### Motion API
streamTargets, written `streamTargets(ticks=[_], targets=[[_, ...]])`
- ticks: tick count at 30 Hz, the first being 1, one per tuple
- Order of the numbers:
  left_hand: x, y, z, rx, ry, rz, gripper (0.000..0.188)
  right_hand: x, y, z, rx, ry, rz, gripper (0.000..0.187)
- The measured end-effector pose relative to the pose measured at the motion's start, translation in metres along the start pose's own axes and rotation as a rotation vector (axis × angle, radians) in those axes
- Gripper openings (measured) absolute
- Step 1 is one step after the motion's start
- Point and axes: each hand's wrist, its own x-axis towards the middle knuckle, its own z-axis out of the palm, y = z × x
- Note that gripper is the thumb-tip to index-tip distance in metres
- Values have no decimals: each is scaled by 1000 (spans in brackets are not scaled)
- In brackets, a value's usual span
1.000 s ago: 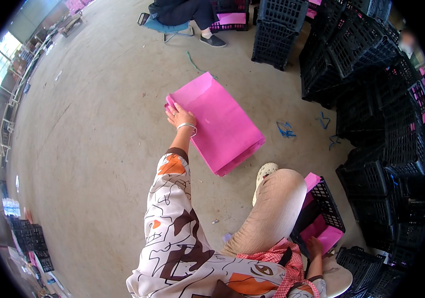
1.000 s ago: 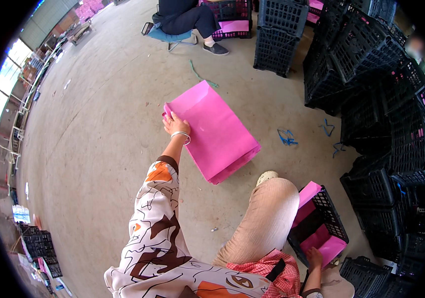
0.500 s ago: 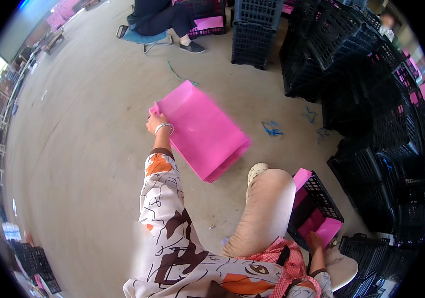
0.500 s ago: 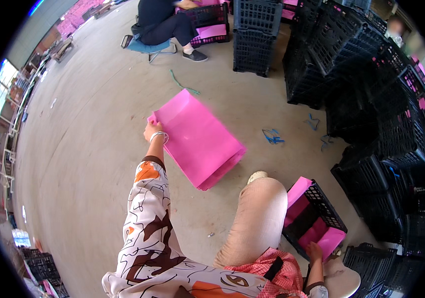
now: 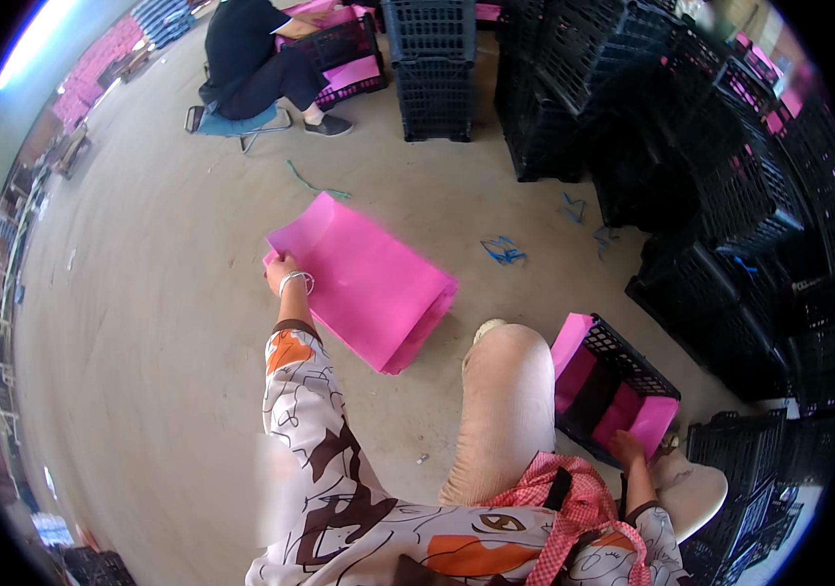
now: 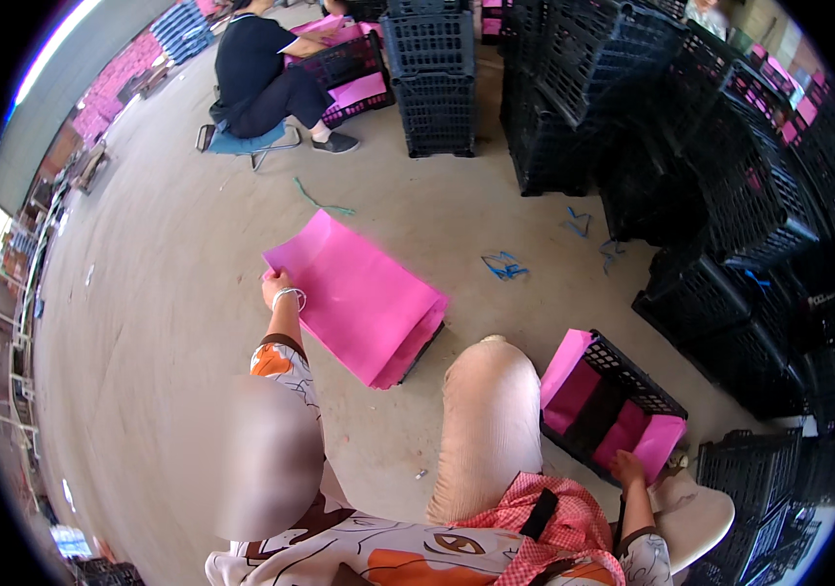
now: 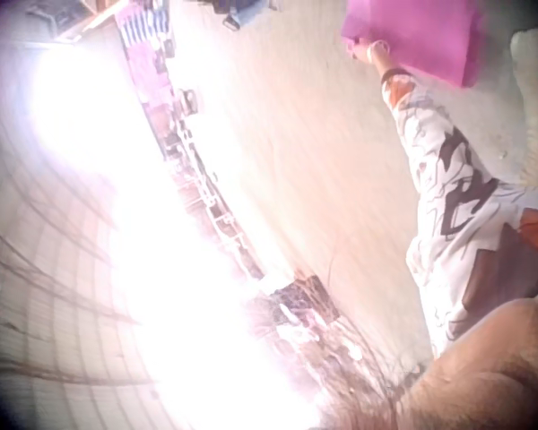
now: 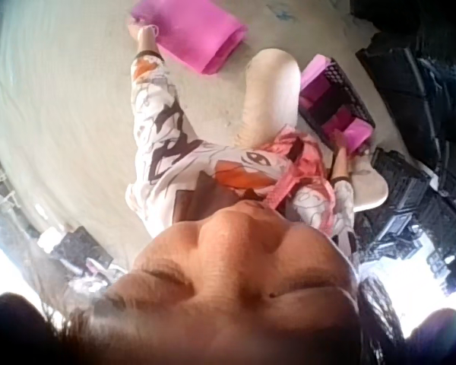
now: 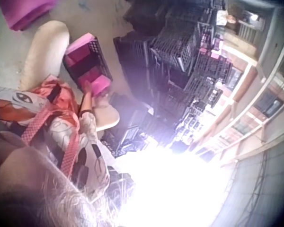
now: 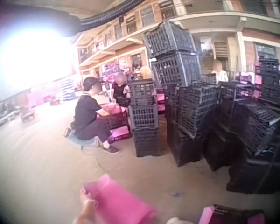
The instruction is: The person assembles pink fabric bags by lining black plastic crates with pink fabric sheets, folding and tucking the fabric into the crate edges. They handle multiple crates and fabric pieces, stacking completed units and moving materials within a warehouse workspace.
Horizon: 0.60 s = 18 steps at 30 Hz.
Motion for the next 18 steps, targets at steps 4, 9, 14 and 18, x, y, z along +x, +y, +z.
streamTargets(ticks=[4,9,14,18], targets=[[-10,37,-1,-357,41,286,28,3,-10,7,40,-7,-47,23],[-139,152,-40,-281,-270,719,25,-42,-89,29,-124,68,-409,18],[-255,249,-87,-734,-509,1076,17,-34,-186,25,124,-184,-640,31],[-323,302,-130,-655,-661,1309,21,-99,-285,29,122,-245,-873,61]])
